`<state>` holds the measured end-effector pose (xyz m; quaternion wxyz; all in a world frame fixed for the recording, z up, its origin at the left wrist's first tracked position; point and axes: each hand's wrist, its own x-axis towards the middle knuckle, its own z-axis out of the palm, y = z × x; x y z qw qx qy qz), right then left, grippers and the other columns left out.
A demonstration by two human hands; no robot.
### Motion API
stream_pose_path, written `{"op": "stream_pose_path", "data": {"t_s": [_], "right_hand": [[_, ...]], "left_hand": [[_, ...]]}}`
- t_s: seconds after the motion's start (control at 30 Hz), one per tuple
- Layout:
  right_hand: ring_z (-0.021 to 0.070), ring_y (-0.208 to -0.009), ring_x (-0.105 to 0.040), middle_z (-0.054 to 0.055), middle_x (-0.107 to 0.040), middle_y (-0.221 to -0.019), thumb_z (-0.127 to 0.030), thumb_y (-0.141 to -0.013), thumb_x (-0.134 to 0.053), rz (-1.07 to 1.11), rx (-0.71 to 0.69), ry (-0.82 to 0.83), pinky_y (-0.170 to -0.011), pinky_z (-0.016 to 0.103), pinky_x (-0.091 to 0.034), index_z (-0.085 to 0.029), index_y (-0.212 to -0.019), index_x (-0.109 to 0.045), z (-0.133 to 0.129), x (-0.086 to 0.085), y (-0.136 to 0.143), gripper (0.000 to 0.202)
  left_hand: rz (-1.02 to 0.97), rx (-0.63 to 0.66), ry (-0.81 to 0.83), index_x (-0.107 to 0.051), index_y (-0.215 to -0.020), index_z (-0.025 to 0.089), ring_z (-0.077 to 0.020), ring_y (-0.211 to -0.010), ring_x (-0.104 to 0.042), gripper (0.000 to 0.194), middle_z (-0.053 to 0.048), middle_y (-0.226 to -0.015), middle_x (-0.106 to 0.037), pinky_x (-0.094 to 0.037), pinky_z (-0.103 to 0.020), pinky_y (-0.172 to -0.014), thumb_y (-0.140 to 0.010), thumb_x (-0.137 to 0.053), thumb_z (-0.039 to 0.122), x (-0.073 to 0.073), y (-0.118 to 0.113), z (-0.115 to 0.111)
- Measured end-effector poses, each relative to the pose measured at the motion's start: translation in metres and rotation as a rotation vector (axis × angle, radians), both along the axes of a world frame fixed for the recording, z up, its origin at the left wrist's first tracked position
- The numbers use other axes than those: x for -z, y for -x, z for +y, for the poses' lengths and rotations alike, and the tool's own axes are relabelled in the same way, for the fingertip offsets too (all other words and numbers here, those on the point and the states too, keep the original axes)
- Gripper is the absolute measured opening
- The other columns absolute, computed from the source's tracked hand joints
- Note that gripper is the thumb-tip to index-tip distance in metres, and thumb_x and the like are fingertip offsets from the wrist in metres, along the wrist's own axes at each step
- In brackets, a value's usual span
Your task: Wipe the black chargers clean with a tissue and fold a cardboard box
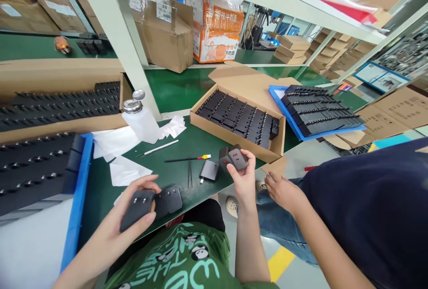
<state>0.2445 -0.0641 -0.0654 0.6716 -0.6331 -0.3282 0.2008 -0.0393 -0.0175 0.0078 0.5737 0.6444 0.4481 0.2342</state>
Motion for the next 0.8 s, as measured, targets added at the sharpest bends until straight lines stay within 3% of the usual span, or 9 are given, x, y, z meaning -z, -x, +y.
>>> {"op": "stream_pose_path", "data": {"t_s": [0.17,0.27,0.37,0.63,0.8], "right_hand": [[0.0170,-0.096,-0.065,0.005,-0.062,-0.114,-0.046,-0.081,-0.072,0.110,0.024,-0.061,-0.086,0.033,-0.056,-0.028,-0.123,-0.040,-0.001,-0.028,0.031,0.056],[0.0173,-0.095,-0.066,0.006,-0.062,-0.114,-0.045,-0.080,-0.075,0.132,0.050,-0.073,-0.085,0.033,-0.057,-0.028,-0.123,-0.040,0.000,-0.036,0.042,0.058],[0.0173,-0.097,-0.067,0.006,-0.062,-0.115,-0.044,-0.079,-0.075,0.135,0.069,-0.087,-0.087,0.033,-0.057,-0.028,-0.124,-0.040,-0.001,-0.041,0.047,0.059],[0.0171,-0.099,-0.066,0.008,-0.061,-0.120,-0.046,-0.085,-0.069,0.059,0.097,-0.073,-0.087,0.033,-0.058,-0.028,-0.125,-0.039,-0.001,-0.036,0.047,0.053],[0.0194,-0.106,-0.064,0.009,-0.058,-0.126,-0.047,-0.088,-0.064,-0.054,0.142,0.003,-0.091,0.037,-0.056,-0.028,-0.129,-0.038,-0.006,-0.021,0.023,0.052]], "left_hand": [[0.008,-0.050,-0.047,-0.043,-0.136,0.034,-0.0202,-0.098,-0.056,0.047,-0.003,-0.120,-0.056,-0.038,-0.034,-0.092,-0.093,-0.054,0.049,0.000,0.003,0.003],[0.029,-0.058,-0.060,-0.043,-0.137,0.032,-0.0229,-0.103,-0.056,0.051,-0.004,-0.121,-0.056,-0.038,-0.036,-0.094,-0.092,-0.056,0.052,0.001,0.007,0.005],[0.039,-0.051,-0.072,-0.043,-0.138,0.030,-0.0248,-0.104,-0.057,0.052,-0.006,-0.121,-0.057,-0.044,-0.036,-0.086,-0.092,-0.056,0.052,0.002,0.012,0.009],[0.050,-0.119,-0.080,-0.046,-0.134,0.031,-0.0213,-0.092,-0.057,0.050,-0.004,-0.119,-0.056,-0.042,-0.037,-0.090,-0.091,-0.057,0.053,-0.006,0.016,0.011],[0.094,-0.195,-0.118,-0.049,-0.129,0.034,-0.0221,-0.096,-0.056,0.046,-0.002,-0.116,-0.057,-0.039,-0.039,-0.098,-0.089,-0.059,0.055,-0.011,0.023,0.014]]}}
